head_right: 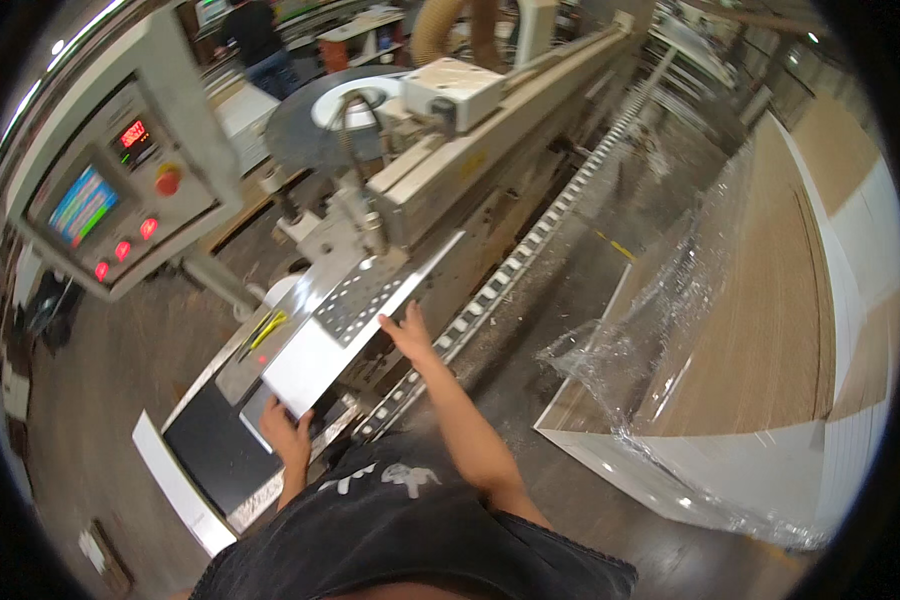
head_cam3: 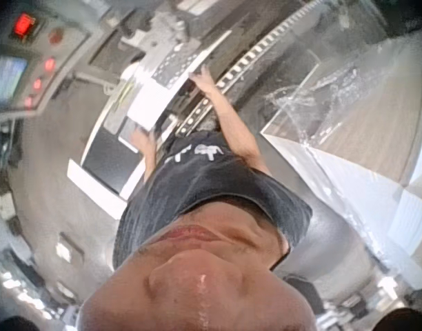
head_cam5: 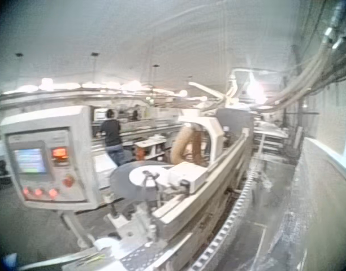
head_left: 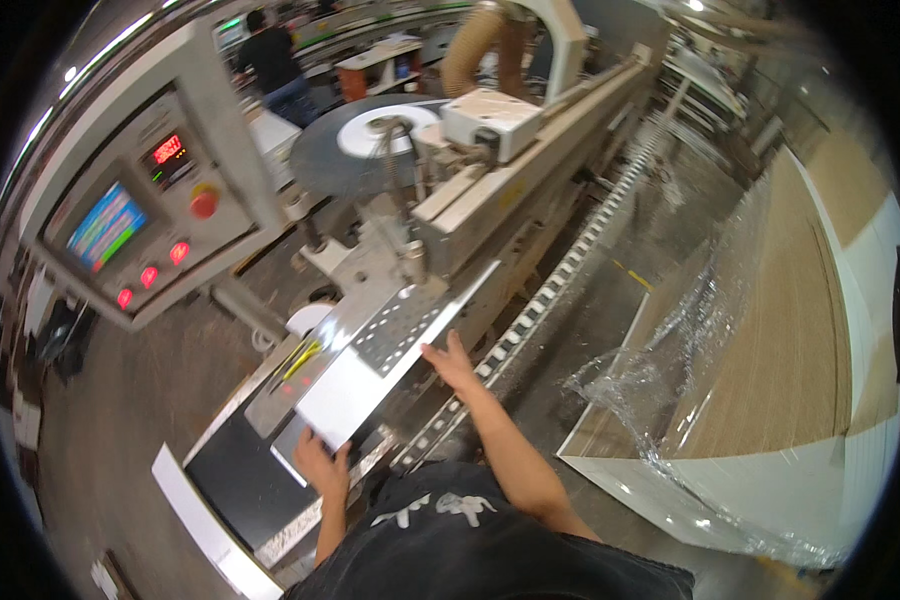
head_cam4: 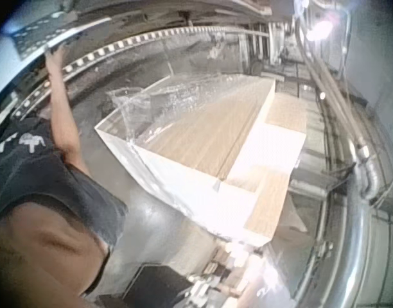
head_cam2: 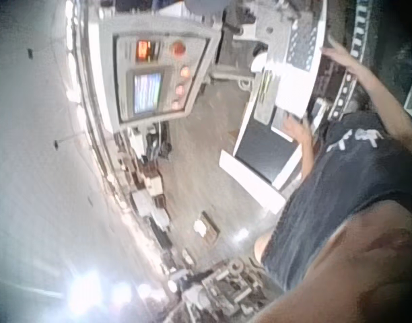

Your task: The person repeatedly picks up white rectangular panels from a stack, places them onto a conveyor belt, and then stacks them onto a pallet. The person handles the panels one at a time throughout the process.

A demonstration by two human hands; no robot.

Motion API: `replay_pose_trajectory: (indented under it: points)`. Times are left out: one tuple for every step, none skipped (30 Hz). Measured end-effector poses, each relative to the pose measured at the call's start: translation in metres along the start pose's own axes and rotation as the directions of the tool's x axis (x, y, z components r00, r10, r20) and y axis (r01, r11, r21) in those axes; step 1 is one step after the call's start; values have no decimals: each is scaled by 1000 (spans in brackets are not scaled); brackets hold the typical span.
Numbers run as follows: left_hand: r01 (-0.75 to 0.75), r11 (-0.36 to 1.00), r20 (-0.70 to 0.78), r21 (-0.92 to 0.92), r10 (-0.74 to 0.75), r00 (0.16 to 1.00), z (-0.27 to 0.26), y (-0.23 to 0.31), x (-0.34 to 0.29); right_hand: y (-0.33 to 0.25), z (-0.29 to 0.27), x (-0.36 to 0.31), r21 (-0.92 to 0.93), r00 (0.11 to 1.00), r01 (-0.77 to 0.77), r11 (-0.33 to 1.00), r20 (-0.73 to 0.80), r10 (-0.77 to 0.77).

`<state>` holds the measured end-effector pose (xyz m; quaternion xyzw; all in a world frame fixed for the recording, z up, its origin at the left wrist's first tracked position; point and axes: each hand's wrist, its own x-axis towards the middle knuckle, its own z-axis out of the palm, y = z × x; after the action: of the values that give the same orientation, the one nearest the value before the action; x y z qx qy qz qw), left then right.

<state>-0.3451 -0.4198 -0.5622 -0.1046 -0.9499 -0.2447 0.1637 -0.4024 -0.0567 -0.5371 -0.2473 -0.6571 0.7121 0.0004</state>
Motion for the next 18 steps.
replay_pose_trajectory:
  points:
    - [-28,999,-34,-20,27,999,9,-4,-1,-20,7,-35,103,984,-133,986,134,118]
    - [-70,996,-45,-61,67,997,15,17,12,-13,12,-56,224,985,-117,968,147,85]
    - [-25,990,-15,-140,23,1000,22,30,17,-8,22,-83,318,964,-179,931,244,102]
    - [-19,990,-19,-141,16,1000,28,42,25,-4,34,-104,400,933,-253,881,340,114]
    - [-20,989,21,-148,23,1000,27,54,34,16,48,-115,427,916,-280,860,386,107]
    - [-39,983,52,-181,49,997,28,52,36,31,63,-120,454,896,-309,836,433,96]
    - [-42,983,180,-178,75,981,21,49,42,26,78,-128,422,884,-297,857,460,80]
    - [-116,980,194,-163,147,970,15,42,43,21,91,-131,460,895,-280,843,442,56]
    - [-136,976,206,-171,170,964,8,33,43,14,101,-132,495,908,-259,830,418,34]
    - [-162,968,219,-192,204,954,6,27,41,10,105,-129,530,925,-227,817,379,11]
    - [-134,963,225,-233,187,956,0,17,36,8,111,-126,599,932,-226,769,363,-10]
    - [-109,954,231,-279,177,957,-6,8,31,4,110,-119,662,952,-225,715,307,15]
    - [-86,936,212,-340,165,963,-24,4,28,5,108,-111,727,967,-218,651,251,43]
    - [-38,919,204,-392,127,971,-36,2,25,6,105,-105,787,978,-201,583,193,76]
    - [28,902,215,-432,73,974,-47,3,22,5,98,-97,783,971,-186,593,237,-9]
    - [84,880,229,-468,29,973,-56,4,20,-8,100,-96,828,984,-168,535,173,41]
    - [69,863,228,-500,54,972,-61,9,21,-4,92,-88,825,985,-154,544,174,14]
    - [42,844,230,-535,98,968,-63,23,27,2,77,-83,829,987,-123,546,159,-19]
